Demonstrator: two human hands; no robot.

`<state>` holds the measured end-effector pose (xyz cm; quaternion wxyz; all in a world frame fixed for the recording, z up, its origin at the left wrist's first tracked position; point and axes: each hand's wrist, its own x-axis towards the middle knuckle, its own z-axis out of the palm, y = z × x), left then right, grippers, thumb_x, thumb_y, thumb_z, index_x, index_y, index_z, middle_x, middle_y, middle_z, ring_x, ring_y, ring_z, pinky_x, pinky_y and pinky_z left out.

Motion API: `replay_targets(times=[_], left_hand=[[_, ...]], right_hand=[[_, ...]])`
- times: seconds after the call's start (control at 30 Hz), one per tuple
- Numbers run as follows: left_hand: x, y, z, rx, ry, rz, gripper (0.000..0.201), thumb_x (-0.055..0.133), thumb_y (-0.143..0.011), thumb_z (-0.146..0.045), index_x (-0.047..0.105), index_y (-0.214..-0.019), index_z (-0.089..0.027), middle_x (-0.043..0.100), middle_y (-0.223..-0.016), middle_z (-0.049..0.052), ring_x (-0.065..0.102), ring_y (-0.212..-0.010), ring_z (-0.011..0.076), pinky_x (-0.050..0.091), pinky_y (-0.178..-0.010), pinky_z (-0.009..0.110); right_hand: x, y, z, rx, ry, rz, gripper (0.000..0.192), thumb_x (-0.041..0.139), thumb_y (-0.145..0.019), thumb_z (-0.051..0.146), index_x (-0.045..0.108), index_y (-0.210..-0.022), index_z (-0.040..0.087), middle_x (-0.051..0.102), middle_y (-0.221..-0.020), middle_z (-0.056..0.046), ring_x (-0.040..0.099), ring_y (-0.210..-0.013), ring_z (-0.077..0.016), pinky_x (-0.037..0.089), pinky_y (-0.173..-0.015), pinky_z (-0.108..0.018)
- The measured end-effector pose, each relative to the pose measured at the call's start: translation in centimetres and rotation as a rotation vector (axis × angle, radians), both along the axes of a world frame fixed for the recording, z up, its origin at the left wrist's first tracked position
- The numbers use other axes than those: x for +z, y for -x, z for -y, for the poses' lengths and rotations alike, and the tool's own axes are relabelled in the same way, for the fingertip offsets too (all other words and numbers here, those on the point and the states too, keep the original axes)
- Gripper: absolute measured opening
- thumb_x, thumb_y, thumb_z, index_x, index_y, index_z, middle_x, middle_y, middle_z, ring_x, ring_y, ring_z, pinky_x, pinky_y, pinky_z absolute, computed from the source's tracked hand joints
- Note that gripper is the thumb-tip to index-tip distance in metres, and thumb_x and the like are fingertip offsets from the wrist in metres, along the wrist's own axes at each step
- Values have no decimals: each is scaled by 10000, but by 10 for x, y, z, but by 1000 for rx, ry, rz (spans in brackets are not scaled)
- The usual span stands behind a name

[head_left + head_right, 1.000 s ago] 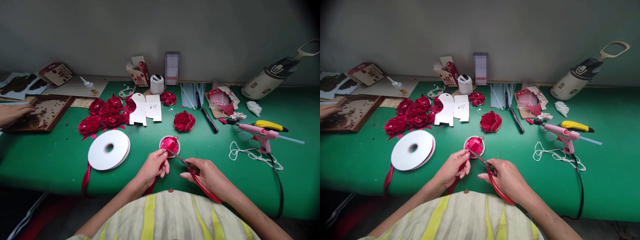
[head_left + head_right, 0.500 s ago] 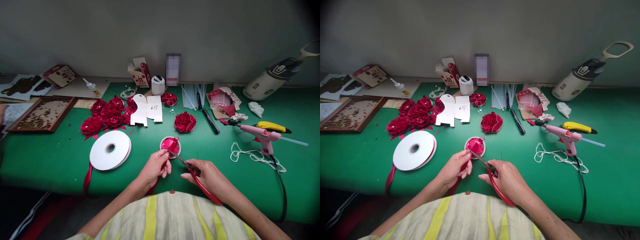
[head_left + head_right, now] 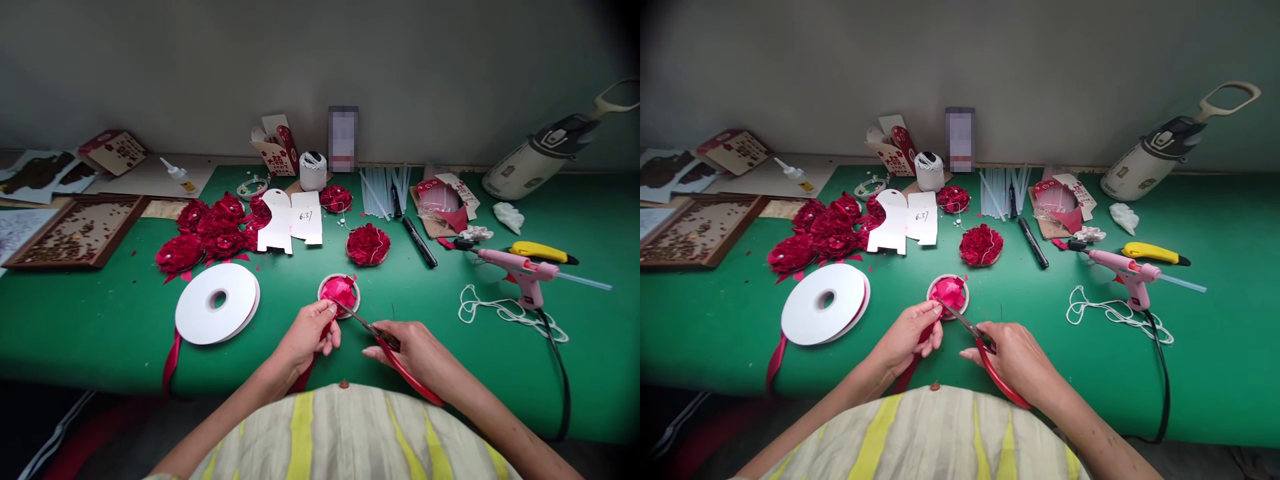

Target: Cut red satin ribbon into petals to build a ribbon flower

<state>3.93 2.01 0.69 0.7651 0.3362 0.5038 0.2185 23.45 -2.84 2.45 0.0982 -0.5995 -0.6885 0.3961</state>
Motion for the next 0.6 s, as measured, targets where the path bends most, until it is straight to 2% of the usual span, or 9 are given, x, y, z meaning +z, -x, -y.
replay_targets(times=[0.27, 0.43, 0.6], left_hand=[[-2, 8, 4, 7, -43, 10, 214, 457, -833, -359, 460, -753, -160, 546, -453, -13, 359, -298, 40, 114, -331, 169], [2, 20, 6, 75, -120, 128, 107, 436, -839, -251, 436, -774, -166, 585, -537, -2, 404, -364, 53, 205, -371, 183], [10, 24, 5, 52, -98, 190, 185, 509, -834, -326, 434, -827, -157, 649, -713, 63, 533, -503, 88, 321, -441, 194]], right_hand=[[-4, -1, -5, 34, -18, 65, 346, 516, -807, 517, 658, -845, 204, 621, -585, -19, 550, -522, -168, 313, -487, -227], [-1, -1, -5, 18, -17, 78, 346, 492, -813, 502, 662, -828, 202, 617, -575, -21, 531, -501, -160, 312, -487, -229], [4, -7, 2, 15, 26, -15, 317, 476, -823, 447, 633, -939, 197, 592, -607, -2, 512, -537, -150, 350, -523, -236]])
